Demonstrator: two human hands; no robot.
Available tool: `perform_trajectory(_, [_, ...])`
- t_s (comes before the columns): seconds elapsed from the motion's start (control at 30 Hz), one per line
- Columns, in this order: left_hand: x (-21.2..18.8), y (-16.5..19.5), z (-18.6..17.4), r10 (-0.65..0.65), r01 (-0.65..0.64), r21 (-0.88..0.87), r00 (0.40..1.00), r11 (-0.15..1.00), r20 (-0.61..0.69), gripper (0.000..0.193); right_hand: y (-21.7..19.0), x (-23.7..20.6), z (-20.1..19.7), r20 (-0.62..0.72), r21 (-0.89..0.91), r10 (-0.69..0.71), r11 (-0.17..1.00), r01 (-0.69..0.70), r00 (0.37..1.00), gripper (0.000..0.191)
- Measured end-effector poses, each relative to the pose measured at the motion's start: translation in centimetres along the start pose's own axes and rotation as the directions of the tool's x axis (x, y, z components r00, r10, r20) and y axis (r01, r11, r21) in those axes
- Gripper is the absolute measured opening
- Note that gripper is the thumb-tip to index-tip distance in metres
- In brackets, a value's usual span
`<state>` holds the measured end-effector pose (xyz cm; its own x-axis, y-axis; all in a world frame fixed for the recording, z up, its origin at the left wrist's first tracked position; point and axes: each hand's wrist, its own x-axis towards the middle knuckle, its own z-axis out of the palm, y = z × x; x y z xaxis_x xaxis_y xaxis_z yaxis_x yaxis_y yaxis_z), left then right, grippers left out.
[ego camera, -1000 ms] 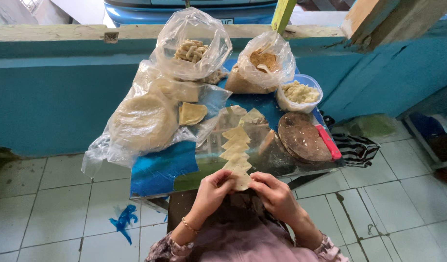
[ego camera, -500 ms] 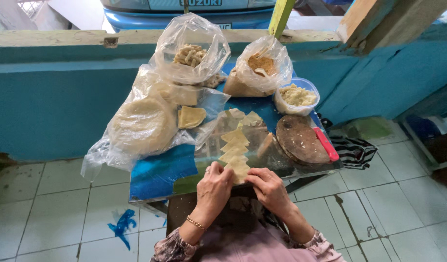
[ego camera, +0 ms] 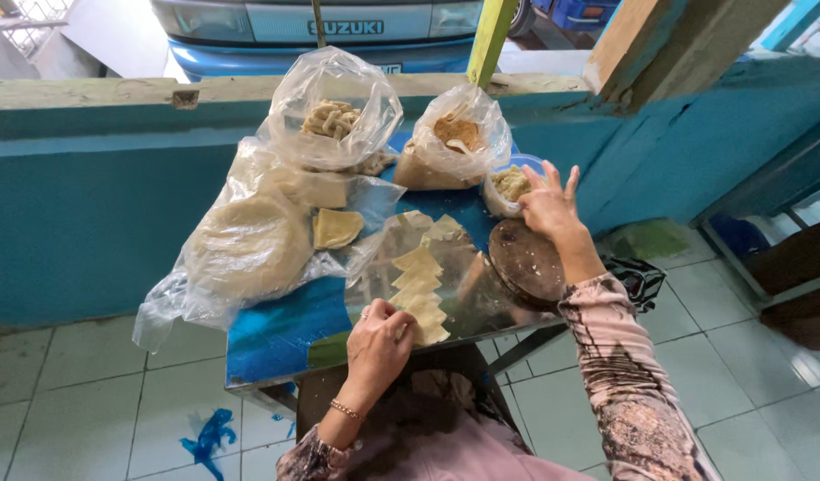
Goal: The person sits at a small table by a window and folds square dough wrappers one at a time, pinching the edges closed to form filled triangular pastries, and places the finished pastries in a row on the table. They occasionally reach into a plastic bag of filling and add it to a wrapper before folding.
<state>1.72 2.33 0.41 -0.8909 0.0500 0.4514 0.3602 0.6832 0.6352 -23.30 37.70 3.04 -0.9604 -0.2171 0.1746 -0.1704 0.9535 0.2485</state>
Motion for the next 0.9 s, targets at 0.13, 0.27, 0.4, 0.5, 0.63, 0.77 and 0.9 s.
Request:
perform_trajectory(0.13, [0.1, -0.4, 0.1, -0.003, 0.004, -0.032, 1.0, 0.999, 0.003, 0.006, 0.8, 1.2, 1.3, -0.045, 0.037, -0.063, 0.997, 0.064, 0.997, 0.016])
perform_trajectory(0.27, [0.2, -0.8, 0.2, -0.027, 0.029, -0.046, 0.999, 0.999, 0.036, 0.008, 1.0, 1.6, 0.6, -0.001, 0.415, 0.026, 0.909, -0.023, 1.0, 0.022])
perform_trajectory(0.4, [0.0, -0.8, 0.1, -0.064, 0.068, -0.071, 0.996, 0.995, 0.056, 0.008, -1.1, -0.8, -1.8, -0.303, 0.717, -0.069, 0.641, 0.275, 0.95, 0.028])
perform_trajectory(0.5, [-0.4, -0.9, -0.3, 0.021, -0.027, -0.11, 0.998, 0.994, -0.053, 0.009, -6.1, -5.0, -3.7, -0.545, 0.617, -0.187, 0.57, 0.542, 0.817, 0.037])
perform_trajectory(0.63, [-0.8, -0.7, -0.6, 0.239, -0.241, -0.011, 0.967, 0.971, -0.092, 0.012, -13.4, -12.2, -5.4, -0.491, 0.087, -0.521, 0.768, 0.635, 0.698, 0.038])
perform_trajectory(0.77, [-0.7, -0.6, -0.3, 0.265, -0.259, 0.094, 0.963, 0.961, -0.055, 0.015, -15.8, -15.1, -7.0, -0.45, -0.073, -0.657, 0.702, 0.708, 0.605, 0.063])
perform_trajectory(0.9, [-0.6, -0.8, -0.2, 0.262, -0.256, 0.098, 0.963, 0.962, -0.057, 0.012, -16.5, -16.4, -6.9, -0.388, -0.383, -0.75, 0.659, 0.647, 0.535, 0.066])
